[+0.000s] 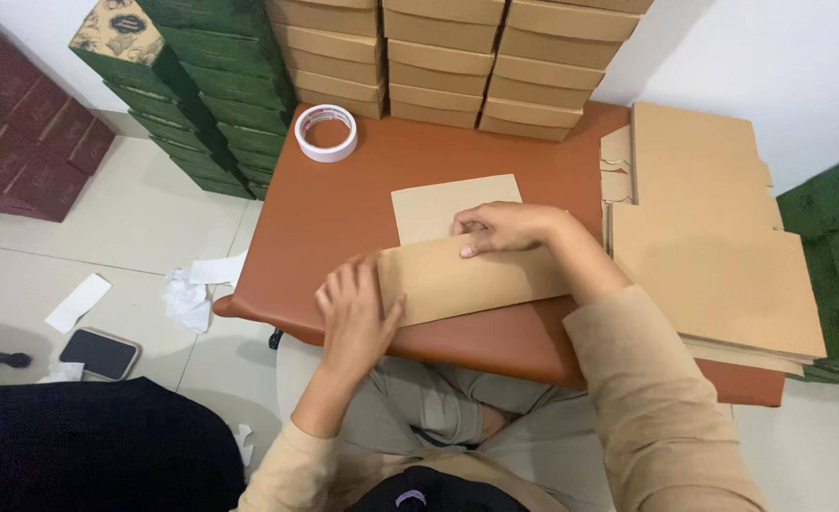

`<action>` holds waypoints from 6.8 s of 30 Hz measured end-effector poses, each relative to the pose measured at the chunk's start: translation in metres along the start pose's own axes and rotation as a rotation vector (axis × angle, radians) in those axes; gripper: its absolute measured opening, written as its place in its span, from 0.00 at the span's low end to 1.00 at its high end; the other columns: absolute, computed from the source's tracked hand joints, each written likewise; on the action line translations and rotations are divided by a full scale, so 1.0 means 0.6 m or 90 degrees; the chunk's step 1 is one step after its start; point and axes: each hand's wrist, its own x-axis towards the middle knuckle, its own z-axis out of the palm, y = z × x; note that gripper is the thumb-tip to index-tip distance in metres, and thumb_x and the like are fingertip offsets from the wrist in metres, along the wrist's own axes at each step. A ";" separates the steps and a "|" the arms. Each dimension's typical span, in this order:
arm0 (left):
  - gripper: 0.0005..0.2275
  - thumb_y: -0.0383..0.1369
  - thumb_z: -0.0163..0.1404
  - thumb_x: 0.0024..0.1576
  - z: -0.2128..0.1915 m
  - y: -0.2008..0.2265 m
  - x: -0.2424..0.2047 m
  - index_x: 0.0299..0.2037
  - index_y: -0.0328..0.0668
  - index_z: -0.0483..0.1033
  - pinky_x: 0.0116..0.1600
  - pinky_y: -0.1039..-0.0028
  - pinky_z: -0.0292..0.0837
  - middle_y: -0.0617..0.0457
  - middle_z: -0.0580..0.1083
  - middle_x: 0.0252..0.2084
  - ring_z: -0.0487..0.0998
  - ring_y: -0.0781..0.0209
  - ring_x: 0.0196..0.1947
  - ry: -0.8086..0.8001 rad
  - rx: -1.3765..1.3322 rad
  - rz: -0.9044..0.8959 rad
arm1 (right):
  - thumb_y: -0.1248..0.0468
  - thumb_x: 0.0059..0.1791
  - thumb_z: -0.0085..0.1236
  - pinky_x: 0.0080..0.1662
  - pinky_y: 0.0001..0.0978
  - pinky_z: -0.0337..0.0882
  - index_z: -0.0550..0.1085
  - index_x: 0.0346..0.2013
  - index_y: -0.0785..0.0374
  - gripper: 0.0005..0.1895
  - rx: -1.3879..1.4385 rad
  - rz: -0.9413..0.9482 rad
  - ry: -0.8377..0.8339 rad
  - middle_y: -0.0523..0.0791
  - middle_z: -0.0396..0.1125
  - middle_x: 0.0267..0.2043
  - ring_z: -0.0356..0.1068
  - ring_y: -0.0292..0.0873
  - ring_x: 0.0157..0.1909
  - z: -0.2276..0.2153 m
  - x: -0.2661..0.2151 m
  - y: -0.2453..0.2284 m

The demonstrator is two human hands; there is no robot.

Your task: The person folds a flat cardboard sheet into a box shape by hand, folding the side flaps and tucking the tabs into slots to secure the structure. The person then closes the top flaps to complete the box.

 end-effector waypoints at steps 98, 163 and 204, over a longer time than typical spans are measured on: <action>0.08 0.39 0.56 0.55 0.027 0.040 0.009 0.40 0.52 0.74 0.48 0.59 0.71 0.52 0.72 0.34 0.77 0.48 0.42 -0.160 -0.043 0.148 | 0.57 0.48 0.61 0.44 0.43 0.72 0.77 0.41 0.55 0.09 -0.082 0.154 0.497 0.45 0.71 0.35 0.74 0.51 0.42 0.243 -0.188 -0.086; 0.21 0.45 0.62 0.52 0.001 -0.051 0.057 0.53 0.45 0.81 0.75 0.43 0.37 0.48 0.76 0.57 0.53 0.37 0.73 -0.347 -0.295 0.162 | 0.65 0.51 0.57 0.40 0.48 0.75 0.78 0.38 0.60 0.04 -0.143 -0.116 0.556 0.48 0.77 0.36 0.77 0.55 0.40 0.097 -0.192 -0.139; 0.15 0.40 0.38 0.65 0.031 -0.025 0.040 0.59 0.64 0.72 0.65 0.58 0.47 0.56 0.67 0.66 0.61 0.61 0.69 -0.024 -0.015 0.181 | 0.48 0.56 0.33 0.73 0.41 0.39 0.47 0.75 0.62 0.36 -0.316 0.121 0.521 0.47 0.44 0.78 0.41 0.41 0.78 0.343 -0.195 -0.078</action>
